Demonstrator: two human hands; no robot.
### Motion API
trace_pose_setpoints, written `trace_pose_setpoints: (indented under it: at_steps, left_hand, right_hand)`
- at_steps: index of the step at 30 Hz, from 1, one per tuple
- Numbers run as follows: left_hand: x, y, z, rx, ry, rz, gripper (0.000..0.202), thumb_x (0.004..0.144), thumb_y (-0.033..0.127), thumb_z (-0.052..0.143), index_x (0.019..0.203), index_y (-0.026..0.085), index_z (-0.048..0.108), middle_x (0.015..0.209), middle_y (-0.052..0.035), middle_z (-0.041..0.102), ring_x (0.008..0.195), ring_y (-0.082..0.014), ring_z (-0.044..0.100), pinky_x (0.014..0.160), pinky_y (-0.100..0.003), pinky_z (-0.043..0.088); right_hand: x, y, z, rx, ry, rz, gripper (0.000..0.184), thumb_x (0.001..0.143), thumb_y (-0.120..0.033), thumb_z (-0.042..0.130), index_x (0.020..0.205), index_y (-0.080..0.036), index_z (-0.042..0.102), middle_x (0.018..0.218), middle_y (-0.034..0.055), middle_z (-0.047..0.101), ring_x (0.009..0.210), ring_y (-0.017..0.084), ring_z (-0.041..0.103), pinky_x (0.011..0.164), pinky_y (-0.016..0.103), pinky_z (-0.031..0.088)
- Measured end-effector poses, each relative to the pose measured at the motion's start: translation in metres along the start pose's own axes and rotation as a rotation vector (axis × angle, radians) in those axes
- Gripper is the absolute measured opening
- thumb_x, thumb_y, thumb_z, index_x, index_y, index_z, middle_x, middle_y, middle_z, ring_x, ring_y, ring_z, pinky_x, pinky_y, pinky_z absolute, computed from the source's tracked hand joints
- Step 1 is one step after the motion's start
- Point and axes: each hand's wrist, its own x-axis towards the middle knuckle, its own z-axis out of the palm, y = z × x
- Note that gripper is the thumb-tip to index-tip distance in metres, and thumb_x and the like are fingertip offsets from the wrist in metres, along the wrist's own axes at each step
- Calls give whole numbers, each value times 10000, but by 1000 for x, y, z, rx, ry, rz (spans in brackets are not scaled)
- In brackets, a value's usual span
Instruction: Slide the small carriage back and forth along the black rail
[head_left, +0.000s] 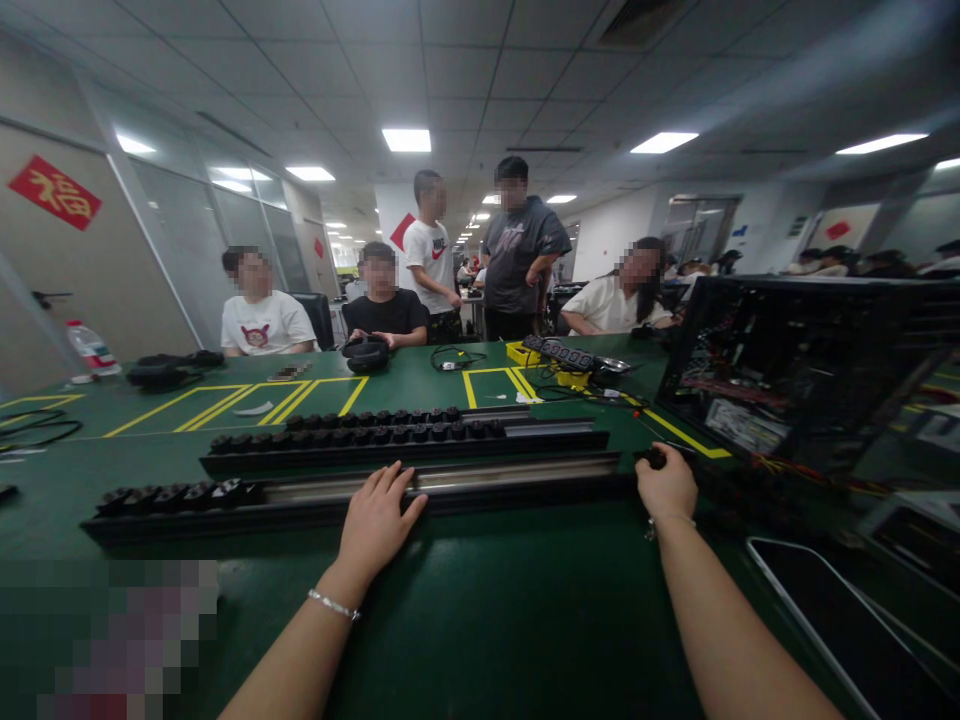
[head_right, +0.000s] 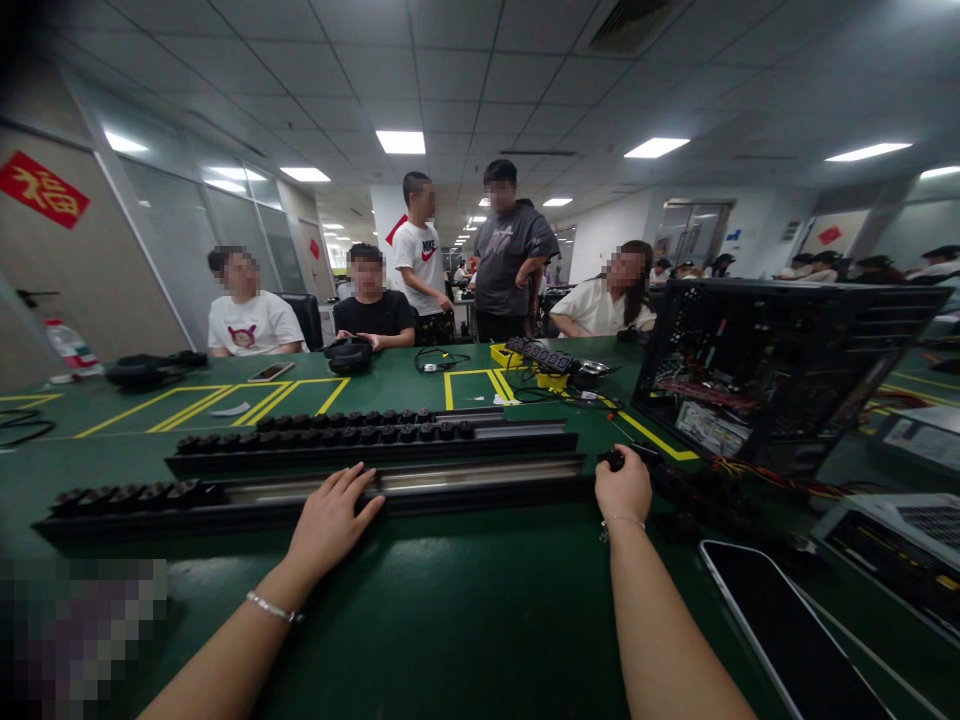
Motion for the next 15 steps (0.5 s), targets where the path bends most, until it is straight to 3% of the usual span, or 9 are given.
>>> trace_pose_setpoints:
  at_steps: [6,10,15]
  left_hand:
    - [0,-1,1,-12,8,-5,525,848,527,392,1271,237,508,1383,-59,471,1272,-267,397,1016,-443,360]
    - [-1,0,0,11,16,5,518,854,521,379,1264,235,514,1377,-54,478,1265,-260,408,1013,-426,366]
    - [-2,0,1,12,15,6,511,859,518,372,1265,240,512,1384,-48,472,1267,-260,407,1009,-427,370]
  right_hand:
    - [5,3,-13,-115,157,-111,446,729,-228,464,1153,-142,572,1050,126,594,988,263,506,895,411,386]
    - [9,10,-25,-205,215,-108,448,745,-211,452,1175,-178,574,1070,122,595,1008,279,480,864,428,382]
    - [15,28,-37,-221,241,-59,340,755,-191,426,995,-183,666,1160,133,557,1092,323,421,824,433,377]
